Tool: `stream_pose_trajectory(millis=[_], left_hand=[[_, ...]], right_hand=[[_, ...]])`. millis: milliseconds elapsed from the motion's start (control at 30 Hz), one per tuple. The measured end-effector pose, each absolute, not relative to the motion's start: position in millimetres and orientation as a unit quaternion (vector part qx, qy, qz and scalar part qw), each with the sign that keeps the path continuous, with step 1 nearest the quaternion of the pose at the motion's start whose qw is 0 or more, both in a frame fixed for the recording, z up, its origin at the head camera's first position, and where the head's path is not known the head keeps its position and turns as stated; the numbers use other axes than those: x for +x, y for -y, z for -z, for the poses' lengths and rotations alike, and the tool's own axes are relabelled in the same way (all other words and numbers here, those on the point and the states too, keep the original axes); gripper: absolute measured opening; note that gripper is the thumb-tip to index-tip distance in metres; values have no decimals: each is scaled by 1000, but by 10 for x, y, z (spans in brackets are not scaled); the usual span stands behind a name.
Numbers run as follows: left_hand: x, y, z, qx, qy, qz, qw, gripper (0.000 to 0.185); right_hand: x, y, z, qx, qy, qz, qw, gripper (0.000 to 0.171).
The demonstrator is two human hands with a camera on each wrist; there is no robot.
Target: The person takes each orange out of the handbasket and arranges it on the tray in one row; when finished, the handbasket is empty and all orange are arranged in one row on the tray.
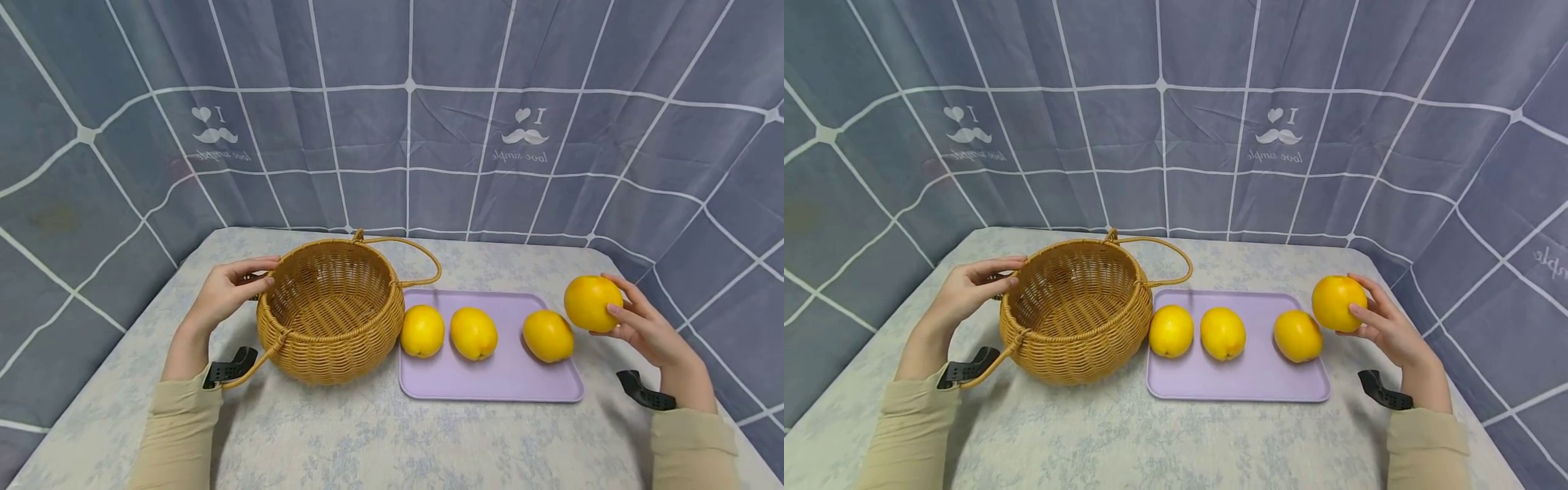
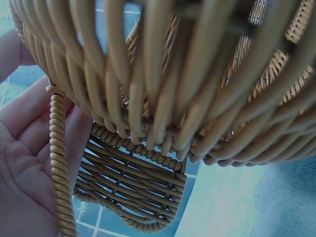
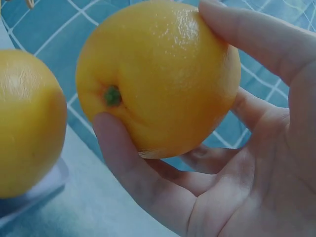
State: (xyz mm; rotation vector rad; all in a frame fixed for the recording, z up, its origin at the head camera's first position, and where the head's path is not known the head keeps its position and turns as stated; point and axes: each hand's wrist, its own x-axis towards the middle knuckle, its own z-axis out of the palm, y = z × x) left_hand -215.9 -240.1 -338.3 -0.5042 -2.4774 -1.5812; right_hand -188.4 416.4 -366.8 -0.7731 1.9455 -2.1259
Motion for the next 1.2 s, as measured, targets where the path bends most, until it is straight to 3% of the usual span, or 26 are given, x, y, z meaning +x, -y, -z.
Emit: stream_pose_trajectory(millis=[267,1200], left_hand=[[-2156,2426,3395,-171,826,531,82,35],[-2170,2425,3412,-173,825,533,80,34]], right_hand=[[-1936,-4304,3754,-278,-631,714,121,54],[-1954,-4385,3903,-157,-729,637,194,43]])
